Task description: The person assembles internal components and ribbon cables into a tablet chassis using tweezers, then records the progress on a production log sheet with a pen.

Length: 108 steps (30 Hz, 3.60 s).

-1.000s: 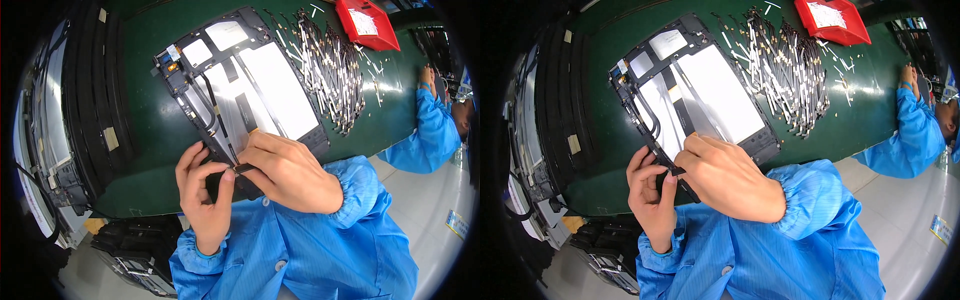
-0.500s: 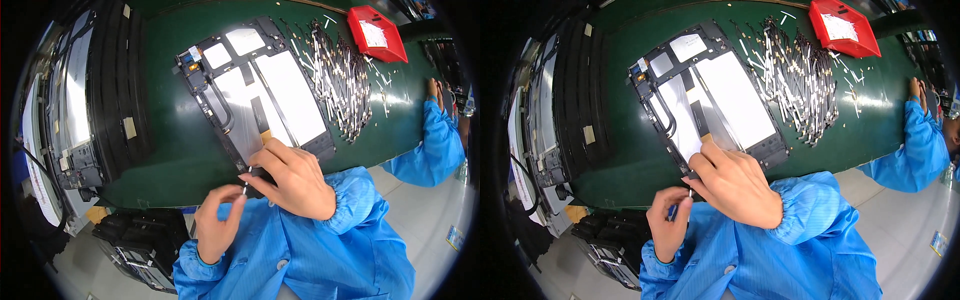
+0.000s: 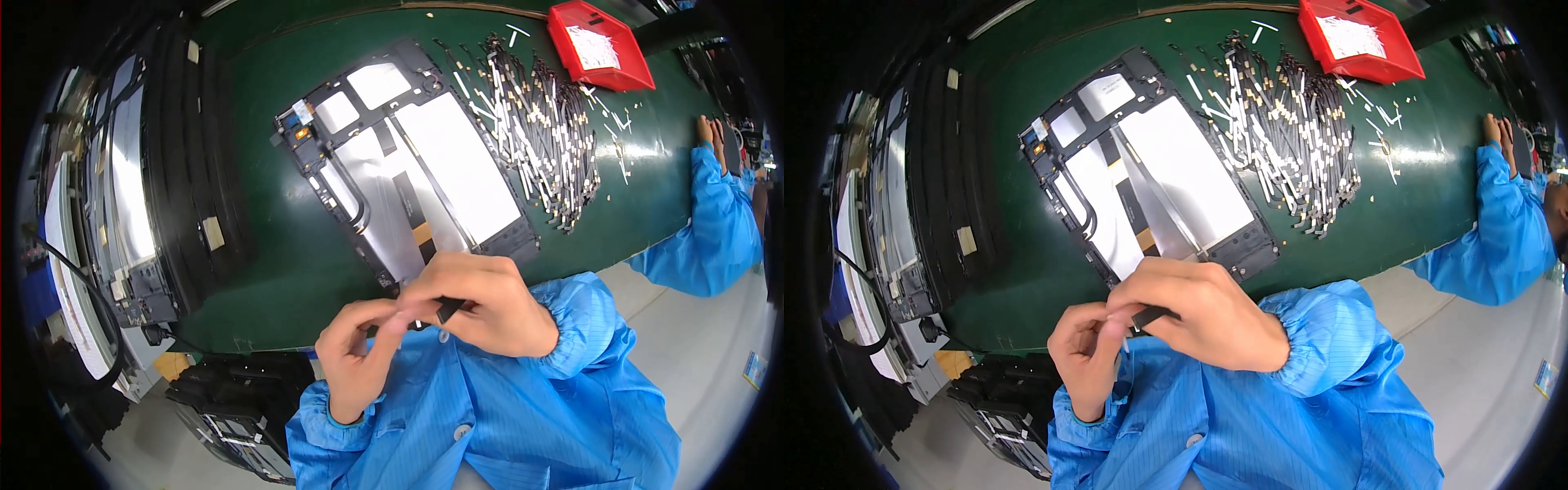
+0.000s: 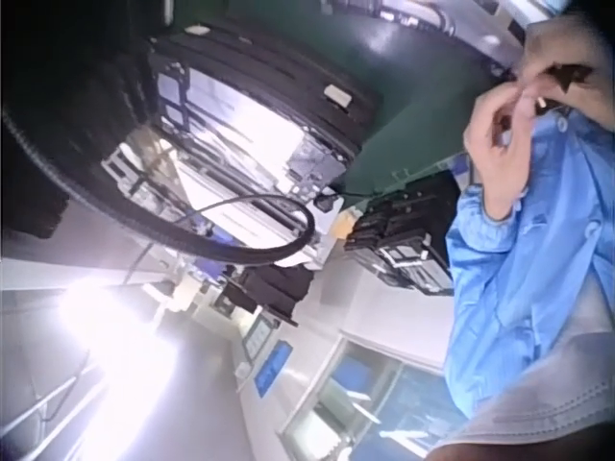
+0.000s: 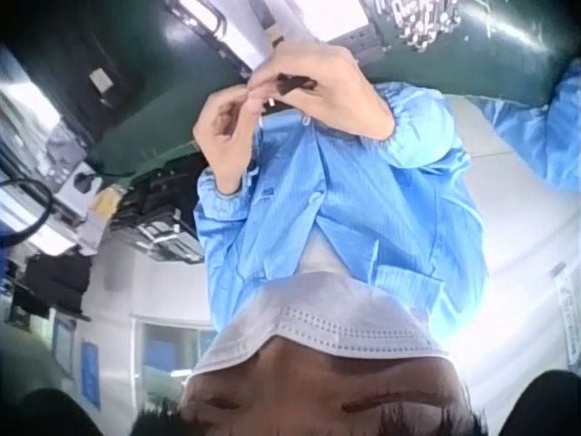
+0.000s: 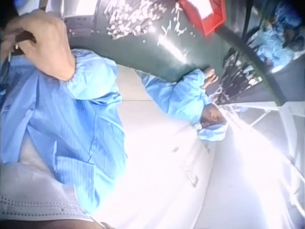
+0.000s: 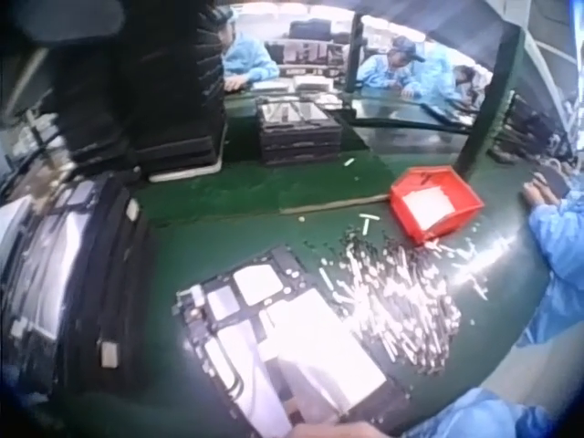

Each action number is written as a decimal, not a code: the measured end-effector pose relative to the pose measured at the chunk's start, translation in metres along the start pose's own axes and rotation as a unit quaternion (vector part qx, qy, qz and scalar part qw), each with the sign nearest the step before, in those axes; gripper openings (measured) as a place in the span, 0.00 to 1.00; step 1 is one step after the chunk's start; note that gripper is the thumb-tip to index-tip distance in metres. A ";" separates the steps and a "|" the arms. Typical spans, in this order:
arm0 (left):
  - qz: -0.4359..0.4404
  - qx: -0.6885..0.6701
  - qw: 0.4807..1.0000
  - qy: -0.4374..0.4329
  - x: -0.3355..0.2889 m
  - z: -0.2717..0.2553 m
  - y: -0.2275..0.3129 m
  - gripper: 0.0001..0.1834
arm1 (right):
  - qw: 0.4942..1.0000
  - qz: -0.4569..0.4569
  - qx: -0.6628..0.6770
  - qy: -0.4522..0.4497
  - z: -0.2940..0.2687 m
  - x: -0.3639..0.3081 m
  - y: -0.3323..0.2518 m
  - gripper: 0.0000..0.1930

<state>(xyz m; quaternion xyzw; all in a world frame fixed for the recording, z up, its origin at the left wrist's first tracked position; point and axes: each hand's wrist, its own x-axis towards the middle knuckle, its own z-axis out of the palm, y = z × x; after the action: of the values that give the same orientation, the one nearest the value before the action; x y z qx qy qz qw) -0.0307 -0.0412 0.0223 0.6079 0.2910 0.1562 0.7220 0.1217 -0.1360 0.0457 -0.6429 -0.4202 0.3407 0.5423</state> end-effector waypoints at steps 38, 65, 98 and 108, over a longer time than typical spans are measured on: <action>0.234 0.143 0.959 0.069 0.079 -0.011 -0.007 0.09 | 0.944 -0.209 -0.254 -0.004 -0.012 0.015 0.028 0.13; 0.267 0.377 0.887 0.022 0.109 -0.012 0.010 0.04 | 0.932 -0.173 -0.313 -0.050 -0.011 0.015 0.023 0.12; 0.215 0.535 0.813 -0.079 0.067 -0.029 0.012 0.29 | 0.922 -0.205 -0.325 -0.039 -0.012 0.012 0.024 0.13; 0.186 0.650 0.737 -0.001 0.072 -0.018 0.011 0.36 | 0.912 -0.217 -0.348 -0.031 -0.014 0.012 0.026 0.11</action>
<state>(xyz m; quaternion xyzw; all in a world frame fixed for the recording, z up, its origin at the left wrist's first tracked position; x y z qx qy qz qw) 0.0160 0.0165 0.0144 0.9716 0.2019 0.0593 0.1080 0.1433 -0.1322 0.0226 -0.6725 -0.6582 0.0667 0.3317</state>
